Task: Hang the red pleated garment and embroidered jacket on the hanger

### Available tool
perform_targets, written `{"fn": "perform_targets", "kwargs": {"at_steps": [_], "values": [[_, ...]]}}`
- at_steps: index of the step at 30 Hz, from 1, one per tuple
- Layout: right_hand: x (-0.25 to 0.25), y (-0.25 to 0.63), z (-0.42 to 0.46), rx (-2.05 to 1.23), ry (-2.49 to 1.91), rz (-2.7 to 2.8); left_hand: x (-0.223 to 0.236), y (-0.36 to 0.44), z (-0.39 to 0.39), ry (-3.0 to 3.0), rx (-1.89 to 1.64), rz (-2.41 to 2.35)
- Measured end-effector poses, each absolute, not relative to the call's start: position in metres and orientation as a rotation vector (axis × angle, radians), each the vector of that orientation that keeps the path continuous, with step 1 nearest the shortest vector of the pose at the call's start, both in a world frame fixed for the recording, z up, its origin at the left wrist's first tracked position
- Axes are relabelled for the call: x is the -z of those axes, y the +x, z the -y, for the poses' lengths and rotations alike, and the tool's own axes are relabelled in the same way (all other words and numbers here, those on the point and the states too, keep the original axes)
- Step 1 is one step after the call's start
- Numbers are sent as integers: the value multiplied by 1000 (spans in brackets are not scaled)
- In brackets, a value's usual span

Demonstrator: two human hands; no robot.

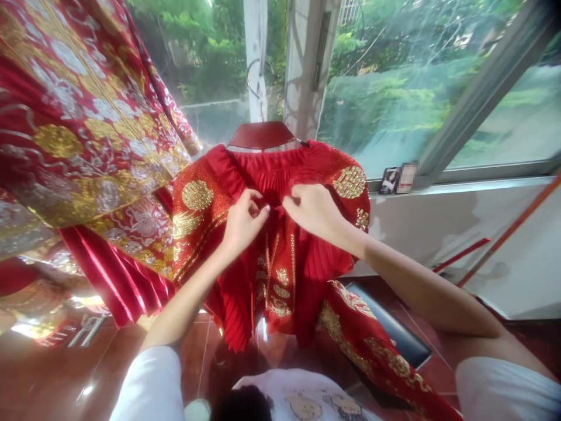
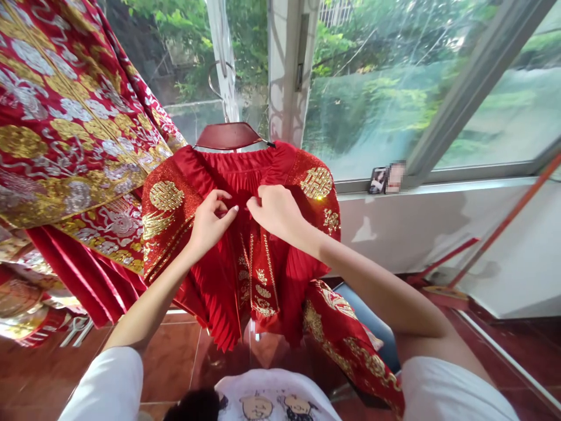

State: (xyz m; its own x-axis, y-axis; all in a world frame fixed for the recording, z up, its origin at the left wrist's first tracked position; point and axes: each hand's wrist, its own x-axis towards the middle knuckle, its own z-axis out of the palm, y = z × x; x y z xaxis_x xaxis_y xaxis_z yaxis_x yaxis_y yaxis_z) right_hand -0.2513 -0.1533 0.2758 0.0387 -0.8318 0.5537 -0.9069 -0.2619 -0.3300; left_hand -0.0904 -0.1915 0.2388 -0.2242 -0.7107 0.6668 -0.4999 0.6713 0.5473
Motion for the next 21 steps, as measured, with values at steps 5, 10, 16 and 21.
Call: {"fn": "perform_targets", "kwargs": {"at_steps": [5,10,16,21], "values": [[-281,-263,158,-1066,2272,1680,-264,-80,190,809,408,1891],[-314,-307,162,-1314,2112,1647,-310,-53,203,680,250,1778],[-329,-319,175,-986,2159,2017,-324,-23,210,663,415,1975],[-327,-310,172,-754,2669,1883,-313,-4,198,972,253,2228]]}}
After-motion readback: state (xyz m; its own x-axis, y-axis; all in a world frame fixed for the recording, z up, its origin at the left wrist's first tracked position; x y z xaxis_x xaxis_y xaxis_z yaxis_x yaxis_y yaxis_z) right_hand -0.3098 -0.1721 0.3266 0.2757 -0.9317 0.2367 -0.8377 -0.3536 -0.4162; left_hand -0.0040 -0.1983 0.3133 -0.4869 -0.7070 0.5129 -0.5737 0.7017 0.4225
